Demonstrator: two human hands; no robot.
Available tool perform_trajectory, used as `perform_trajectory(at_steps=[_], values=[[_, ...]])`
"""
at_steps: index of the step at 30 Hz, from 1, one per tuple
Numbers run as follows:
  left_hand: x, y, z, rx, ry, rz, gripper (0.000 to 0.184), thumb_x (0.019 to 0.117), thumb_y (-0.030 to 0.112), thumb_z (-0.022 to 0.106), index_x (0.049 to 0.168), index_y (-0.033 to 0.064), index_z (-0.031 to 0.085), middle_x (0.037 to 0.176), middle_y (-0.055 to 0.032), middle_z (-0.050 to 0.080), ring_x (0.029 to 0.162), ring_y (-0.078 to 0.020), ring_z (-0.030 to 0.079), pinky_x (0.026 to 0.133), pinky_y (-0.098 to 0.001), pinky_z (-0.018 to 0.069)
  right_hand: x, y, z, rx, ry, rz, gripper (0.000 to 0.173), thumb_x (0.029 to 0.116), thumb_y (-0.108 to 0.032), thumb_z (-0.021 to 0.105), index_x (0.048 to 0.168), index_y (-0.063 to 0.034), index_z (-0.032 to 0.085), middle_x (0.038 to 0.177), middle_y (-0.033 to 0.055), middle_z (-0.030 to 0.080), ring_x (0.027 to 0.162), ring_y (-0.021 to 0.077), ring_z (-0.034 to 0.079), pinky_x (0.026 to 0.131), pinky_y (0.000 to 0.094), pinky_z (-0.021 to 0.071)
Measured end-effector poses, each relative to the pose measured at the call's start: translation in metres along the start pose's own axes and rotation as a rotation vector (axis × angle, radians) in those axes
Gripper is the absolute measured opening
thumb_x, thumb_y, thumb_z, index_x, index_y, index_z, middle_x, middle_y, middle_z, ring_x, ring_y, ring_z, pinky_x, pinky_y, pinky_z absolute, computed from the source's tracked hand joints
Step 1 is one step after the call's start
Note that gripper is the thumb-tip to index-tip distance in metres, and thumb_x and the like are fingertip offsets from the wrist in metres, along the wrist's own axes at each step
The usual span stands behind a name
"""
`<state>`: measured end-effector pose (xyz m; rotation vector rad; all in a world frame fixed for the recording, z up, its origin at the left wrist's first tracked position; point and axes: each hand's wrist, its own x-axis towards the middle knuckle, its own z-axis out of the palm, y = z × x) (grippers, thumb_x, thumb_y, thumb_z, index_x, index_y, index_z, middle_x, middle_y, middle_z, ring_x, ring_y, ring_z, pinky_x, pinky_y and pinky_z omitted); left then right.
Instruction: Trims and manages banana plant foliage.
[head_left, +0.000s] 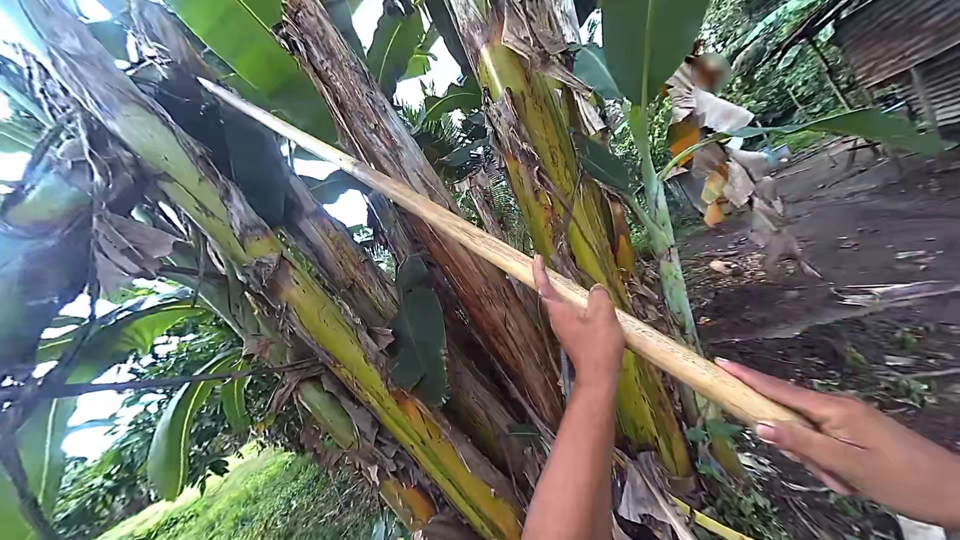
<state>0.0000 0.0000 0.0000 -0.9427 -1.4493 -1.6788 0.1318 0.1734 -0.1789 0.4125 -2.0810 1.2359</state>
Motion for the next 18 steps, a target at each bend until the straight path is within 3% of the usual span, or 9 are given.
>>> perform_trajectory(at_steps=[3,7,11,15,18], values=[[-0.006,0.018,0.001,-0.01,-0.018,0.002,0.094,0.0851,0.005,0.072,0.161,0.0367,0.026,0.135,-0.013,0.059,0.102,-0.024,0.068,0.078,-0.0459,0.0612,-0.008,-0.008,-0.003,0.098,-0.031,0.014,0.064,0.1008,-0.04,0.062,0.159,-0.0443,0.036,0.098,0.0032,0.071,0.049,0.0143,0.056,0.041,0.0354,0.0524],[0.022,0.042,-0.003,0.057,0.002,0.052,0.093,0.0866,0.006,0.071,0.161,0.0379,0.025,0.149,-0.0085,0.052,0.112,-0.0252,0.065,0.081,-0.0495,0.0595,0.015,-0.043,-0.009,0.178,-0.064,0.01,0.063,0.1009,-0.041,0.062,0.159,-0.0458,0.037,0.086,0.0027,0.068,0.046,0.0146,0.054,0.038,0.0327,0.0499],[0.068,0.055,-0.025,0.146,0.007,0.085,0.094,0.0853,0.009,0.069,0.162,0.0359,0.021,0.153,-0.0105,0.048,0.117,-0.0301,0.062,0.081,-0.0556,0.0573,0.064,-0.076,0.004,0.218,-0.102,-0.003,0.062,0.1029,-0.037,0.06,0.16,-0.043,0.036,0.086,0.0043,0.067,0.047,0.0159,0.056,0.038,0.032,0.0502],[0.132,0.053,-0.057,0.102,-0.004,0.124,0.094,0.0813,0.004,0.068,0.162,0.0238,0.024,0.156,-0.0131,0.042,0.129,-0.0249,0.057,0.094,-0.0475,0.0579,0.119,-0.102,0.037,0.235,-0.126,-0.004,0.062,0.1049,-0.038,0.059,0.161,-0.0424,0.033,0.084,0.0053,0.064,0.048,0.0162,0.056,0.039,0.0324,0.0507],[0.183,0.045,-0.09,0.102,-0.006,0.148,0.097,0.0778,0.002,0.069,0.162,0.0227,0.025,0.153,-0.0156,0.045,0.121,-0.0267,0.062,0.086,-0.0481,0.0606,0.161,-0.126,0.069,0.251,-0.149,-0.001,0.062,0.1058,-0.039,0.057,0.161,-0.0446,0.03,0.084,0.0065,0.063,0.048,0.0167,0.056,0.038,0.0318,0.0503]])
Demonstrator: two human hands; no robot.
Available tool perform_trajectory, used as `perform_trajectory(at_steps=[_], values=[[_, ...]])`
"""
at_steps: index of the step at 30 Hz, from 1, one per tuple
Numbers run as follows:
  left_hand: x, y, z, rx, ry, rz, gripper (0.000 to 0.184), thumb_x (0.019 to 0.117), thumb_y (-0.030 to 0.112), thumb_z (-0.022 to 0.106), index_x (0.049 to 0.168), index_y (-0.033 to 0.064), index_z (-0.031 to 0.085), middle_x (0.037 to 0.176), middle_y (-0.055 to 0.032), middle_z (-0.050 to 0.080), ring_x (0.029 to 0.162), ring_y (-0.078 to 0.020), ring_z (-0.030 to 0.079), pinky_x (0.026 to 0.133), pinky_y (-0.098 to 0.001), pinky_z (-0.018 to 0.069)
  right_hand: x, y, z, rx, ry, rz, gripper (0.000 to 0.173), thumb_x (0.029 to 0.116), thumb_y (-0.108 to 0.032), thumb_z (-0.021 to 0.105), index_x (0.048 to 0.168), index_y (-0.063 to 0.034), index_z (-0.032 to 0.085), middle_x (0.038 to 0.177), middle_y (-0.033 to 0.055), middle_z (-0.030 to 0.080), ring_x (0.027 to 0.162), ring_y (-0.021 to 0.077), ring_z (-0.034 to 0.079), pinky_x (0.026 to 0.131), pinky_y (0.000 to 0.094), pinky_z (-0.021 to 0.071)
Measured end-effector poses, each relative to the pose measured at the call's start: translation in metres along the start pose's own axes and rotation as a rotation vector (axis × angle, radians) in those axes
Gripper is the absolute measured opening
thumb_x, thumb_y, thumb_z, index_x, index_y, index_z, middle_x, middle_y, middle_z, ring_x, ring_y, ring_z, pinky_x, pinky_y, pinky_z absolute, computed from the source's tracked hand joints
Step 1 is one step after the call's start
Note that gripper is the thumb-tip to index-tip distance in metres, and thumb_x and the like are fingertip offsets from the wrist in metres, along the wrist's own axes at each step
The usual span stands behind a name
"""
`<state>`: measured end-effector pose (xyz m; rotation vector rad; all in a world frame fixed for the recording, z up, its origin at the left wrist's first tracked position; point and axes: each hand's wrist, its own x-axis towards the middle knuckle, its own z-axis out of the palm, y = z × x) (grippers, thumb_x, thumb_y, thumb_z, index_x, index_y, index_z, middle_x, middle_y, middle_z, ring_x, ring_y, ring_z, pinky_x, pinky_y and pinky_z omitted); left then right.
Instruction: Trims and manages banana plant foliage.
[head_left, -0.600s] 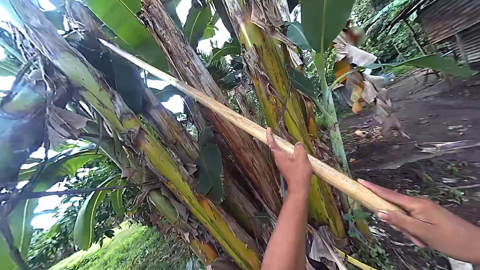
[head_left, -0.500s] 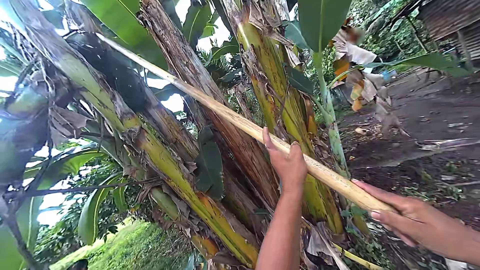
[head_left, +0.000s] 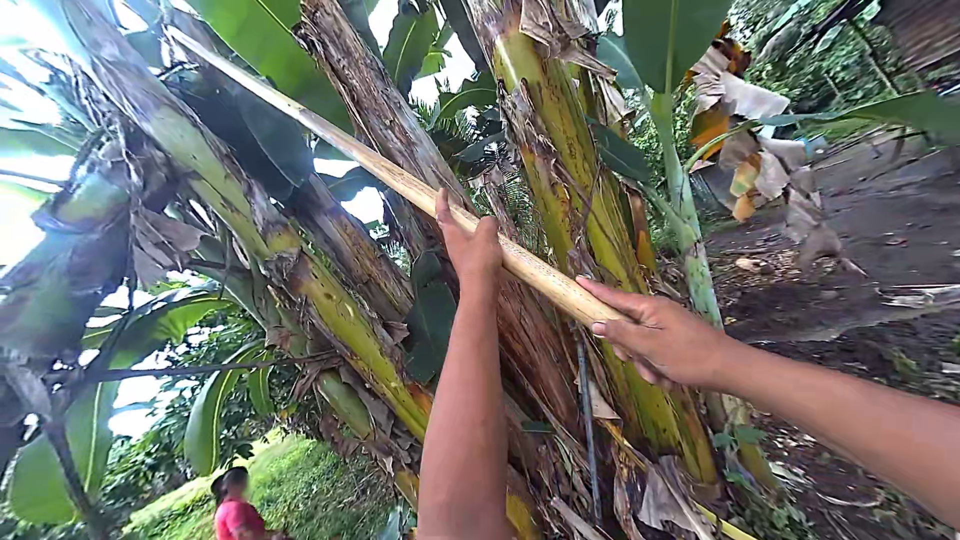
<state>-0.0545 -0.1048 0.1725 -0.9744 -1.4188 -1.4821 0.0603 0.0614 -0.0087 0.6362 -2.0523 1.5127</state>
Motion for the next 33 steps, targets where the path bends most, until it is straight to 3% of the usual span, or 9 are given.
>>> perform_trajectory(at_steps=[7,12,15,18,22,23,26,28,33], values=[[0.085,-0.059,-0.059,0.064,-0.033,-0.022,0.097,0.0795,0.002,0.07,0.162,0.0219,0.024,0.147,-0.0195,0.05,0.116,-0.0296,0.064,0.084,-0.0501,0.0606,0.103,0.003,0.058,0.051,0.002,0.013,0.063,0.1057,-0.042,0.057,0.161,-0.0492,0.028,0.08,0.0097,0.062,0.047,0.0178,0.056,0.04,0.0307,0.0501],[0.13,-0.089,-0.081,0.118,-0.002,-0.069,0.094,0.0819,0.002,0.07,0.161,0.0239,0.024,0.143,-0.0206,0.053,0.111,-0.032,0.066,0.079,-0.0536,0.0606,0.16,-0.004,0.08,0.022,-0.018,0.03,0.059,0.1076,-0.043,0.051,0.159,-0.0548,0.024,0.099,0.0128,0.068,0.047,0.0193,0.055,0.04,0.0307,0.0479],[0.156,-0.105,-0.086,0.154,0.023,-0.076,0.094,0.0821,0.002,0.069,0.162,0.023,0.023,0.147,-0.0209,0.05,0.116,-0.0329,0.064,0.082,-0.0547,0.0601,0.192,-0.003,0.084,0.003,-0.013,0.001,0.058,0.1084,-0.044,0.049,0.16,-0.0531,0.025,0.095,0.0141,0.067,0.044,0.0196,0.053,0.039,0.0319,0.0482],[0.184,-0.112,-0.078,0.196,0.045,-0.065,0.093,0.0829,0.004,0.07,0.162,0.0227,0.024,0.146,-0.0217,0.05,0.118,-0.0339,0.063,0.085,-0.0559,0.0594,0.216,-0.009,0.071,0.028,-0.002,-0.007,0.055,0.1077,-0.046,0.05,0.159,-0.0526,0.03,0.084,0.0154,0.063,0.042,0.0204,0.051,0.035,0.0329,0.0451],[0.198,-0.089,-0.043,0.198,0.082,-0.077,0.087,0.0861,0.01,0.068,0.161,0.0255,0.026,0.139,-0.0232,0.055,0.107,-0.0346,0.068,0.075,-0.0566,0.0613,0.21,-0.05,0.022,-0.127,-0.032,0.015,0.053,0.1092,-0.046,0.045,0.159,-0.0539,0.027,0.108,0.0125,0.065,0.052,0.0208,0.056,0.039,0.0331,0.0478],[0.191,-0.082,-0.029,0.155,0.081,-0.068,0.085,0.0871,0.009,0.066,0.16,0.0255,0.026,0.136,-0.0236,0.056,0.103,-0.0341,0.069,0.071,-0.055,0.0619,0.199,-0.052,0.008,-0.164,-0.018,0.011,0.053,0.1092,-0.046,0.045,0.159,-0.0542,0.028,0.108,0.0128,0.065,0.051,0.0208,0.056,0.039,0.0335,0.048],[0.146,-0.07,0.019,0.064,0.069,-0.033,0.083,0.0853,0.009,0.066,0.158,0.0245,0.029,0.132,-0.0225,0.058,0.103,-0.0339,0.068,0.071,-0.0557,0.0615,0.15,-0.021,-0.035,-0.147,0.077,0.0,0.052,0.1075,-0.048,0.048,0.156,-0.0567,0.031,0.083,0.0138,0.064,0.04,0.0215,0.051,0.031,0.0356,0.0455],[0.117,-0.067,0.044,0.051,0.059,-0.052,0.083,0.0845,0.01,0.068,0.157,0.025,0.031,0.127,-0.0235,0.061,0.098,-0.0355,0.07,0.068,-0.0574,0.0616,0.123,-0.008,-0.055,-0.124,0.106,0.022,0.052,0.1078,-0.044,0.048,0.156,-0.0548,0.034,0.076,0.0125,0.061,0.039,0.0205,0.049,0.03,0.0332,0.0438],[0.182,-0.049,0.037,0.032,0.055,-0.033,0.084,0.0858,0.007,0.067,0.158,0.0211,0.028,0.132,-0.0231,0.057,0.1,-0.0342,0.069,0.069,-0.054,0.0624,0.166,-0.071,-0.063,-0.209,0.039,0.014,0.053,0.1092,-0.044,0.047,0.159,-0.0525,0.031,0.095,0.0131,0.067,0.047,0.0193,0.055,0.038,0.0313,0.0479]])
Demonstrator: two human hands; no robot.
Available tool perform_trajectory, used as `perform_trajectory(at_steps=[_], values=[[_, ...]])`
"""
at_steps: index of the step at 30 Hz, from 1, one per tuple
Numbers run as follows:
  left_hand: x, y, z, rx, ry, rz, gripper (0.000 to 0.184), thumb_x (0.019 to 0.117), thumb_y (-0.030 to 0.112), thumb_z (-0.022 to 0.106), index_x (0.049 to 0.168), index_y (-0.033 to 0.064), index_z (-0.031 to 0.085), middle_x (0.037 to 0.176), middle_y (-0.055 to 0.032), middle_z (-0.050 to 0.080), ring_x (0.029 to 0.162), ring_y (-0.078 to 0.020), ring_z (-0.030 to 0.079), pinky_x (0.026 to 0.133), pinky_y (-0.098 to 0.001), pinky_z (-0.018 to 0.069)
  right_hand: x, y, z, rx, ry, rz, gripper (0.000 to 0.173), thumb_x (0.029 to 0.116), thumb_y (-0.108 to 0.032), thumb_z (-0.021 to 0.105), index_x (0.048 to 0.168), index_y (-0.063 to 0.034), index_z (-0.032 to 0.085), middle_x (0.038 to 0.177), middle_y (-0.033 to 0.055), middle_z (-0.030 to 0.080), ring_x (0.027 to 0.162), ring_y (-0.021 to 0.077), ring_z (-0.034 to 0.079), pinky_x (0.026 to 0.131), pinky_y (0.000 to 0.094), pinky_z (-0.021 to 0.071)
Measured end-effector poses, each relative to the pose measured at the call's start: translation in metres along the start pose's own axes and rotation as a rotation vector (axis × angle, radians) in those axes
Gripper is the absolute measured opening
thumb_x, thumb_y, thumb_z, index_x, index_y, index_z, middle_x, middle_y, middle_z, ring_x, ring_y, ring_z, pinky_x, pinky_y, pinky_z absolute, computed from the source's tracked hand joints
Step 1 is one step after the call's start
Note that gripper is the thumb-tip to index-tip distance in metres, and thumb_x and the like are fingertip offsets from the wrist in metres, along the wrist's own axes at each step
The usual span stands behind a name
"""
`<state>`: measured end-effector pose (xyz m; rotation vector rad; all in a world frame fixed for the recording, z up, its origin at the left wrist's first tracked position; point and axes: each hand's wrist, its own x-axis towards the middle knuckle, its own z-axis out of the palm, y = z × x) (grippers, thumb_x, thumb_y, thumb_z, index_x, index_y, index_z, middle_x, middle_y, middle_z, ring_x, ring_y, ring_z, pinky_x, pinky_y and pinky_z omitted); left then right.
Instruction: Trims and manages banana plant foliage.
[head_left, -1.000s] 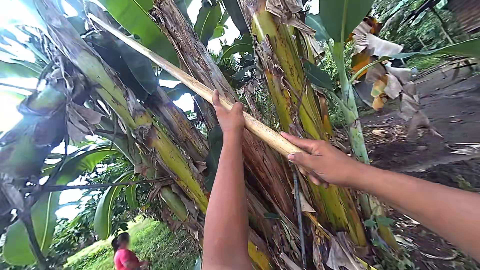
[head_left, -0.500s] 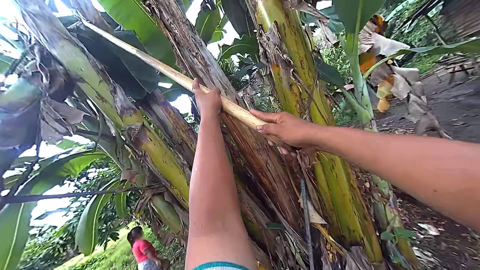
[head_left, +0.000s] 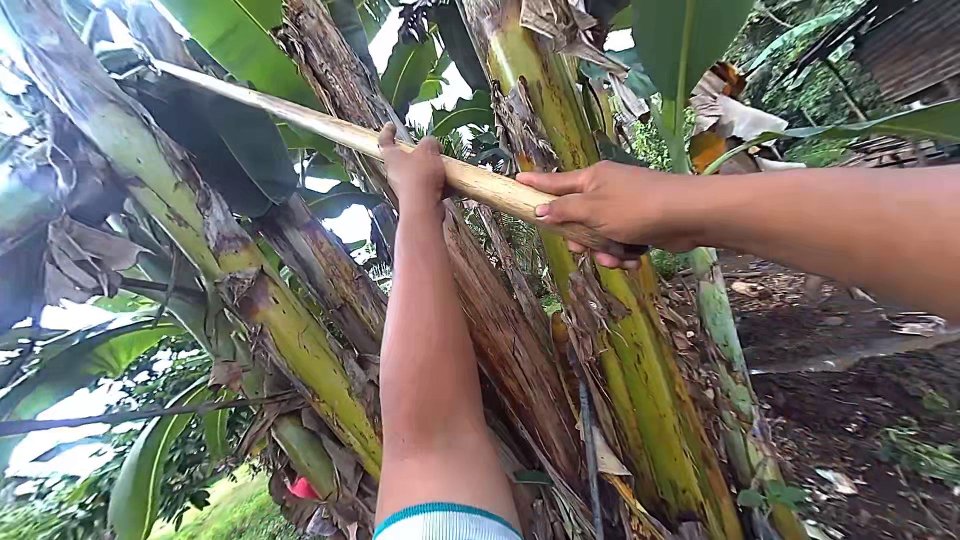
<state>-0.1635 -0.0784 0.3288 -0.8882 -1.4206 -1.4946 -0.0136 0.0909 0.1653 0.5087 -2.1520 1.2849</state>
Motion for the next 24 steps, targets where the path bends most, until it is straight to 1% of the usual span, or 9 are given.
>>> perform_trajectory(at_steps=[4,6,8,10,14,17,19,21,24], values=[[0.031,0.005,-0.013,0.022,0.056,0.013,0.086,0.0838,0.009,0.066,0.159,0.0216,0.027,0.137,-0.0214,0.056,0.107,-0.0338,0.068,0.074,-0.0559,0.0617,0.022,-0.025,-0.001,-0.07,-0.072,-0.03,0.054,0.1101,-0.047,0.042,0.16,-0.0537,0.023,0.095,0.0145,0.063,0.049,0.0199,0.054,0.039,0.0332,0.0474],[-0.013,-0.001,0.004,-0.001,0.06,0.04,0.082,0.0852,0.008,0.064,0.158,0.0199,0.03,0.139,-0.0186,0.054,0.109,-0.0295,0.066,0.076,-0.0515,0.0612,-0.009,0.011,-0.01,-0.057,-0.081,-0.042,0.055,0.1099,-0.047,0.043,0.16,-0.0539,0.022,0.092,0.0149,0.064,0.046,0.0211,0.054,0.036,0.0354,0.0479],[-0.068,-0.009,0.02,-0.05,0.062,0.077,0.077,0.0837,0.005,0.064,0.154,0.0171,0.035,0.13,-0.0188,0.058,0.101,-0.028,0.067,0.072,-0.049,0.061,-0.05,0.055,-0.012,0.019,-0.066,-0.031,0.057,0.1079,-0.048,0.046,0.159,-0.0568,0.023,0.085,0.0139,0.064,0.043,0.0213,0.055,0.034,0.0352,0.0488],[-0.092,-0.011,0.015,-0.055,0.028,0.07,0.077,0.0832,0.004,0.065,0.153,0.017,0.036,0.128,-0.0182,0.058,0.098,-0.026,0.067,0.072,-0.0462,0.0602,-0.066,0.069,-0.001,0.084,-0.065,-0.011,0.057,0.1073,-0.046,0.049,0.158,-0.0576,0.025,0.083,0.0138,0.064,0.043,0.0208,0.055,0.034,0.0335,0.0482],[-0.038,-0.008,-0.013,-0.013,0.0,0.012,0.08,0.0839,0.003,0.065,0.155,0.0185,0.032,0.133,-0.0207,0.056,0.1,-0.0307,0.068,0.07,-0.0504,0.0622,-0.02,0.028,0.013,0.001,-0.073,-0.031,0.056,0.1085,-0.045,0.047,0.16,-0.0537,0.026,0.088,0.0136,0.065,0.046,0.0207,0.056,0.036,0.0338,0.0486],[-0.015,-0.008,-0.006,-0.006,0.056,0.026,0.078,0.0854,0.004,0.064,0.156,0.0181,0.034,0.134,-0.0204,0.056,0.102,-0.0297,0.068,0.071,-0.0491,0.0612,0.0,0.02,0.005,-0.01,-0.08,-0.024,0.056,0.109,-0.047,0.046,0.159,-0.0567,0.023,0.092,0.0156,0.065,0.045,0.0218,0.054,0.035,0.0361,0.0475],[-0.059,-0.017,0.014,-0.044,0.059,0.07,0.078,0.0825,0.004,0.064,0.154,0.0163,0.036,0.135,-0.0195,0.057,0.106,-0.0285,0.066,0.074,-0.0489,0.0605,-0.037,0.06,-0.001,0.005,-0.052,-0.016,0.057,0.1072,-0.049,0.048,0.158,-0.0594,0.022,0.081,0.0149,0.064,0.04,0.022,0.053,0.033,0.0373,0.0477],[-0.117,-0.028,0.022,-0.078,0.055,0.104,0.076,0.0794,0.005,0.064,0.151,0.0148,0.041,0.134,-0.0174,0.058,0.108,-0.0254,0.065,0.078,-0.0457,0.0598,-0.079,0.095,0.001,-0.01,-0.092,0.011,0.061,0.1066,-0.048,0.05,0.158,-0.0607,0.02,0.084,0.0112,0.064,0.046,0.0202,0.056,0.038,0.0351,0.0507],[-0.125,-0.036,0.011,-0.054,0.01,0.06,0.076,0.0794,0.004,0.067,0.15,0.015,0.042,0.131,-0.0181,0.059,0.107,-0.0264,0.065,0.078,-0.047,0.0598,-0.077,0.1,0.019,-0.009,-0.077,0.031,0.059,0.1074,-0.047,0.049,0.159,-0.0568,0.022,0.083,0.0095,0.065,0.046,0.0178,0.056,0.038,0.0319,0.0497]])
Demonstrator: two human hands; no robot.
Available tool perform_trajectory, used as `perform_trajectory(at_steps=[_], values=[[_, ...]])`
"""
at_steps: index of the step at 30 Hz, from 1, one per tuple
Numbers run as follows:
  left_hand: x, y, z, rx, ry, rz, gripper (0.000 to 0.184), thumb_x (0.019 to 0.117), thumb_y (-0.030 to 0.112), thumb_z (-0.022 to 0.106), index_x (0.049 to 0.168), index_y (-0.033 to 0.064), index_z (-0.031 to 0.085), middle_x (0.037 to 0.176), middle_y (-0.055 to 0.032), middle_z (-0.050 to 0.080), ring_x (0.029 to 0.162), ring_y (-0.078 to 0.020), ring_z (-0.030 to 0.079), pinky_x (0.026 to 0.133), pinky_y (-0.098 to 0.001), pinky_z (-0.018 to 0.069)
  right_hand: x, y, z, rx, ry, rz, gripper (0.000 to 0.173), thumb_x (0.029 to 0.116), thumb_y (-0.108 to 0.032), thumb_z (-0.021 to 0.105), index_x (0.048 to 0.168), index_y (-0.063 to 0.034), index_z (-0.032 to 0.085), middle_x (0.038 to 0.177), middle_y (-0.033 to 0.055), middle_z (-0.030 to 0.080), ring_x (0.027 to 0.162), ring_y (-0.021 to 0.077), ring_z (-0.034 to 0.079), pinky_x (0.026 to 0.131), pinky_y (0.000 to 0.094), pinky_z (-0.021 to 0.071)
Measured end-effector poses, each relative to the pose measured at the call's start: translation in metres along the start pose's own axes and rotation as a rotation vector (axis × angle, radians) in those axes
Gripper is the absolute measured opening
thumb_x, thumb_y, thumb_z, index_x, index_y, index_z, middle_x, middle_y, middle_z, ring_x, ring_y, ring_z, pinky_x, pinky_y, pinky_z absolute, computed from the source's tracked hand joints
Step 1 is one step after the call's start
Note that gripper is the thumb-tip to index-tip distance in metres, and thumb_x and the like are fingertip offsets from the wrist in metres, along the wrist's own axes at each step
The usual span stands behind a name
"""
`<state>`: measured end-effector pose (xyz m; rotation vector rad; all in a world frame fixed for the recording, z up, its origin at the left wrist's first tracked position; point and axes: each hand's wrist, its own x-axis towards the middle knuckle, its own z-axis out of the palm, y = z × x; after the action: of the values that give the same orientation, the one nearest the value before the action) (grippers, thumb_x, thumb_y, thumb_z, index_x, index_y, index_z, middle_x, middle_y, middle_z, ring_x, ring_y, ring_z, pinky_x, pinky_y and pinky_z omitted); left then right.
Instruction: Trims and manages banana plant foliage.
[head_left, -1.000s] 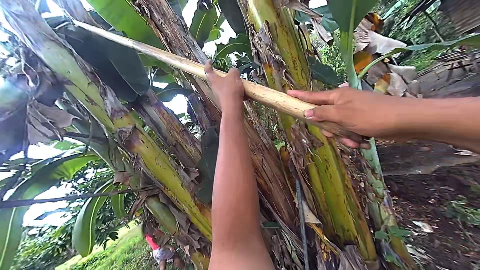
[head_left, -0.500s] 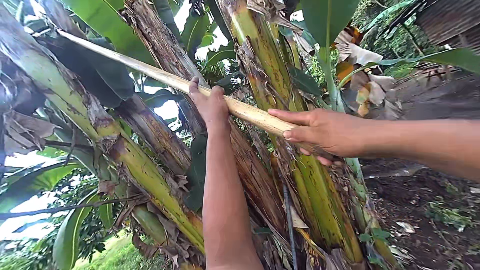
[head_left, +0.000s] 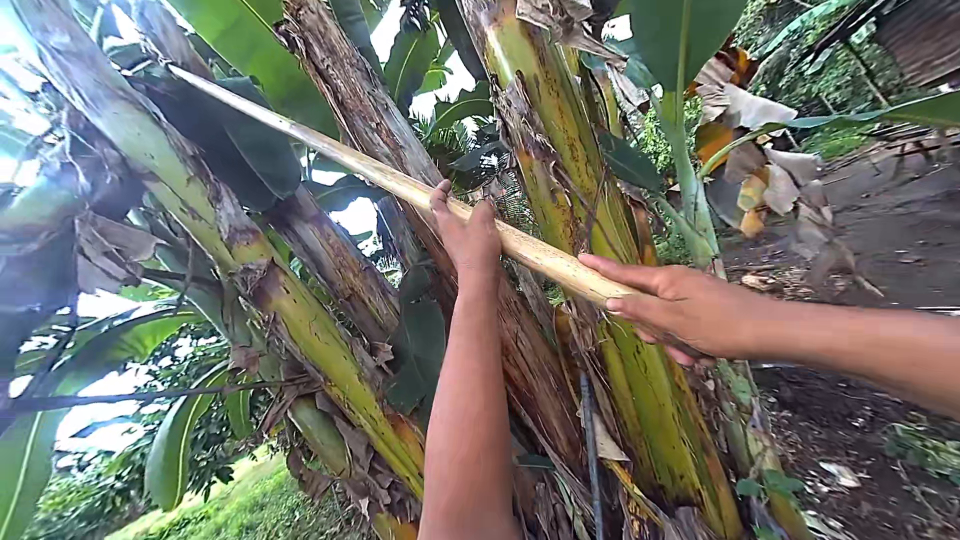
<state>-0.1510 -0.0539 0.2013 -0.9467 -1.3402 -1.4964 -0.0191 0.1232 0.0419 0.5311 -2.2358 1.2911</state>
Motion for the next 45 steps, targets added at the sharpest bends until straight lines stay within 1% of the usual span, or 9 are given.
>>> perform_trajectory(at_steps=[5,8,10,14,19,25,34,39,45], values=[[0.067,0.009,-0.004,0.071,0.041,-0.046,0.073,0.0831,0.004,0.065,0.151,0.0165,0.041,0.13,-0.0198,0.059,0.103,-0.0297,0.067,0.073,-0.0509,0.0597,0.045,-0.038,-0.011,0.054,0.025,-0.034,0.058,0.1073,-0.048,0.049,0.159,-0.0566,0.024,0.085,0.0135,0.065,0.042,0.0198,0.053,0.034,0.0334,0.0468],[-0.025,0.006,0.015,0.086,0.035,0.016,0.071,0.0837,0.008,0.063,0.151,0.0198,0.041,0.131,-0.0144,0.06,0.104,-0.0276,0.065,0.073,-0.0499,0.0588,-0.026,0.018,-0.016,-0.063,-0.041,-0.005,0.059,0.1076,-0.05,0.046,0.158,-0.0612,0.017,0.087,0.0091,0.064,0.049,0.019,0.057,0.041,0.0381,0.0523],[-0.102,-0.007,0.019,0.073,-0.005,0.005,0.07,0.0872,0.011,0.064,0.151,0.0278,0.039,0.128,-0.0109,0.063,0.097,-0.0272,0.066,0.067,-0.0499,0.0575,-0.079,0.078,0.001,-0.094,0.03,-0.082,0.058,0.1064,-0.047,0.049,0.158,-0.0573,0.025,0.083,0.0037,0.066,0.049,0.0162,0.058,0.042,0.0391,0.0539],[-0.154,-0.025,0.027,0.041,-0.05,-0.079,0.071,0.0863,0.007,0.069,0.149,0.0283,0.044,0.121,-0.0107,0.065,0.093,-0.0238,0.069,0.07,-0.0456,0.0605,-0.115,0.143,0.023,-0.109,0.166,-0.204,0.055,0.1045,-0.053,0.049,0.157,-0.0532,0.033,0.081,-0.0021,0.067,0.05,0.0114,0.057,0.044,0.037,0.0538],[-0.134,-0.014,0.021,0.131,-0.049,-0.093,0.07,0.0857,0.01,0.068,0.149,0.0293,0.044,0.114,-0.0112,0.067,0.088,-0.0238,0.069,0.065,-0.0459,0.0586,-0.1,0.128,0.03,-0.026,0.158,-0.175,0.055,0.1044,-0.051,0.051,0.156,-0.0538,0.035,0.083,-0.0017,0.067,0.049,0.0123,0.056,0.042,0.036,0.0527],[-0.082,-0.017,0.0,0.244,-0.069,-0.041,0.075,0.0848,0.012,0.064,0.153,0.0321,0.038,0.127,-0.0128,0.065,0.092,-0.0298,0.068,0.064,-0.0525,0.0561,-0.048,0.093,0.037,0.072,0.117,-0.157,0.055,0.1057,-0.045,0.052,0.158,-0.0489,0.035,0.085,0.0003,0.065,0.049,0.0132,0.055,0.041,0.0314,0.0507],[-0.106,-0.036,-0.006,0.154,-0.088,-0.057,0.072,0.0855,0.014,0.07,0.149,0.0309,0.042,0.107,-0.0108,0.067,0.08,-0.0243,0.068,0.061,-0.0474,0.0574,-0.062,0.136,0.065,-0.033,0.246,-0.287,0.055,0.1049,-0.049,0.051,0.158,-0.0467,0.036,0.082,-0.0021,0.067,0.049,0.0101,0.055,0.042,0.0326,0.0521],[-0.048,-0.031,-0.032,0.164,-0.081,-0.016,0.076,0.0839,0.014,0.065,0.152,0.0323,0.038,0.123,-0.0145,0.065,0.088,-0.03,0.068,0.061,-0.0508,0.0553,-0.009,0.079,0.069,-0.009,0.199,-0.239,0.054,0.1053,-0.048,0.05,0.158,-0.048,0.037,0.083,-0.0014,0.066,0.049,0.0125,0.055,0.041,0.0323,0.0505],[0.044,-0.044,-0.069,0.165,-0.082,-0.025,0.076,0.0811,0.01,0.067,0.152,0.0203,0.04,0.131,-0.0173,0.061,0.108,-0.0294,0.067,0.08,-0.0536,0.0596,0.064,0.017,0.085,0.091,0.093,-0.155,0.055,0.108,-0.043,0.05,0.16,-0.0435,0.034,0.083,0.0048,0.063,0.049,0.0154,0.055,0.039,0.0313,0.0495]])
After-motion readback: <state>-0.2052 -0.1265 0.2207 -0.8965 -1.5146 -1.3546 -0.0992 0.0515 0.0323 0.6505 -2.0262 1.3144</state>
